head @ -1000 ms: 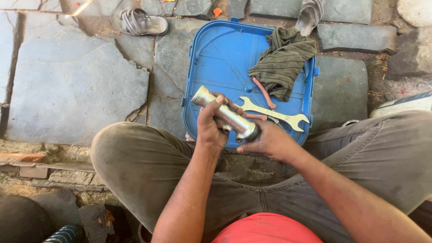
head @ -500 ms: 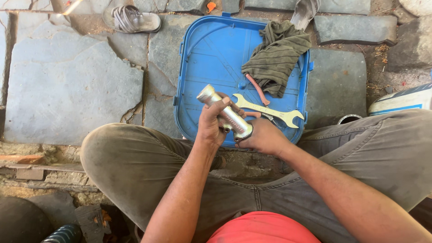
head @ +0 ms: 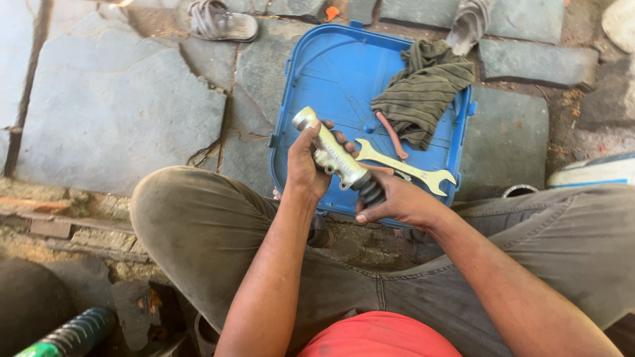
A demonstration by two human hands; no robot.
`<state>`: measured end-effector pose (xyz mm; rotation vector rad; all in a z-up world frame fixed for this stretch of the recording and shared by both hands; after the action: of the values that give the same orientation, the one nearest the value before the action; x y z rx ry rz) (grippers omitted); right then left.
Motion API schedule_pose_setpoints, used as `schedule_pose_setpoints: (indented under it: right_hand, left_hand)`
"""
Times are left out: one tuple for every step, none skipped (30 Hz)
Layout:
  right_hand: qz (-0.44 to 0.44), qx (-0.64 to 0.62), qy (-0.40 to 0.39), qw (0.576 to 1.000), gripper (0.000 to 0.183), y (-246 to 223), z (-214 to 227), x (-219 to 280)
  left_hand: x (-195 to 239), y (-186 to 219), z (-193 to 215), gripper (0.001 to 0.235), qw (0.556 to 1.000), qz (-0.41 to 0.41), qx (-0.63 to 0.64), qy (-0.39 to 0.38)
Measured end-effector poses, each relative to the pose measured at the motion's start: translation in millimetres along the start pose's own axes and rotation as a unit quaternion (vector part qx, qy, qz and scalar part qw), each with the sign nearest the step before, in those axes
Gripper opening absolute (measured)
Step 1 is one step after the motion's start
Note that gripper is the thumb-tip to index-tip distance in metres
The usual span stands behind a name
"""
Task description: The person sits on the ground and uses a screwdriver and a wrench to disassemble and reassemble a cylindrical metal mechanical part. They remove a screw, detach a component, and then reattach it, tightening the screw and using the wrench to secure the assembly.
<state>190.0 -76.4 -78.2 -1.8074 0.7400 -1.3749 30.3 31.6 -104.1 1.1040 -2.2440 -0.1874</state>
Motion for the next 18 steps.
schedule_pose_setpoints:
  right_hand:
    - [0.021, 0.001, 0.004, 1.0, 0.068, -3, -1, 3]
    - [0.032, 0.018, 0.02, 0.999, 0.067, -5, -2, 5]
    - [0.043, 0.036, 0.036, 0.998, 0.066, -6, -3, 8]
    - [0.055, 0.054, 0.052, 0.996, 0.065, -6, -2, 10]
    - [0.06, 0.053, 0.06, 0.995, 0.066, -6, -3, 10]
    - [0.066, 0.052, 0.067, 0.994, 0.068, -6, -4, 8]
    - [0.072, 0.05, 0.075, 0.993, 0.07, -6, -5, 8]
    - [0.063, 0.077, 0.096, 0.99, 0.067, -5, -5, 7]
    - [0.055, 0.104, 0.12, 0.986, 0.065, -5, -5, 7]
    - [0.048, 0.131, 0.144, 0.98, 0.063, -6, -5, 6]
    - [0.034, 0.086, 0.148, 0.985, 0.063, -7, -6, 5]
    - [0.02, 0.04, 0.151, 0.987, 0.064, -7, -8, 2]
    - [0.006, -0.007, 0.155, 0.988, 0.064, -7, -7, 0]
    - [0.005, 0.015, 0.158, 0.987, 0.059, -7, -5, -3]
    - [0.003, 0.036, 0.161, 0.986, 0.055, -7, -3, -6]
    - [0.001, 0.057, 0.165, 0.985, 0.051, -4, -1, -8]
    - [-0.003, 0.037, 0.157, 0.987, 0.049, -1, 1, -10]
    - [-0.007, 0.017, 0.149, 0.989, 0.047, 2, 3, -11]
  left_hand:
    - [0, 1, 2, 0.03, 1.0, -0.009, 0.011, 0.018]
    - [0, 2, 3, 0.031, 0.999, -0.012, 0.006, 0.031]
    - [-1, 3, 4, 0.033, 0.999, -0.015, 0.001, 0.043]
    - [-1, 3, 5, 0.034, 0.998, -0.018, -0.003, 0.056]
    - [-1, 3, 5, 0.035, 0.998, -0.021, -0.002, 0.059]
    - [-1, 2, 5, 0.037, 0.998, -0.023, -0.001, 0.063]
    - [-1, 2, 6, 0.038, 0.997, -0.025, 0.0, 0.067]
    - [0, 2, 7, 0.039, 0.997, -0.025, -0.002, 0.067]
    - [0, 1, 6, 0.04, 0.997, -0.024, -0.006, 0.066]
    - [0, 1, 5, 0.042, 0.998, -0.023, -0.009, 0.065]
    - [1, 2, 4, 0.042, 0.998, -0.021, -0.017, 0.062]
    - [1, 2, 3, 0.043, 0.998, -0.018, -0.025, 0.059]
    - [2, 2, 3, 0.044, 0.998, -0.015, -0.033, 0.057]
    - [2, 0, 3, 0.047, 0.998, -0.004, -0.043, 0.056]
    - [2, -2, 2, 0.051, 0.997, 0.007, -0.053, 0.055]
    - [3, -4, 3, 0.054, 0.996, 0.018, -0.064, 0.055]
    - [3, -7, 3, 0.055, 0.996, 0.024, -0.078, 0.043]
    - [4, -10, 4, 0.055, 0.995, 0.029, -0.092, 0.032]
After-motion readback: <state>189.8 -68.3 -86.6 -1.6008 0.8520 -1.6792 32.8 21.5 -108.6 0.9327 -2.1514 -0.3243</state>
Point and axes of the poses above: each hand's wrist, its own x-axis away from the middle knuckle, its own z-axis out of the back of the hand, y = z × x, the point moved 2 cm from there along -x, towards the middle knuckle, and after that the axes turned 3 degrees about y, right-handed, at the moved point
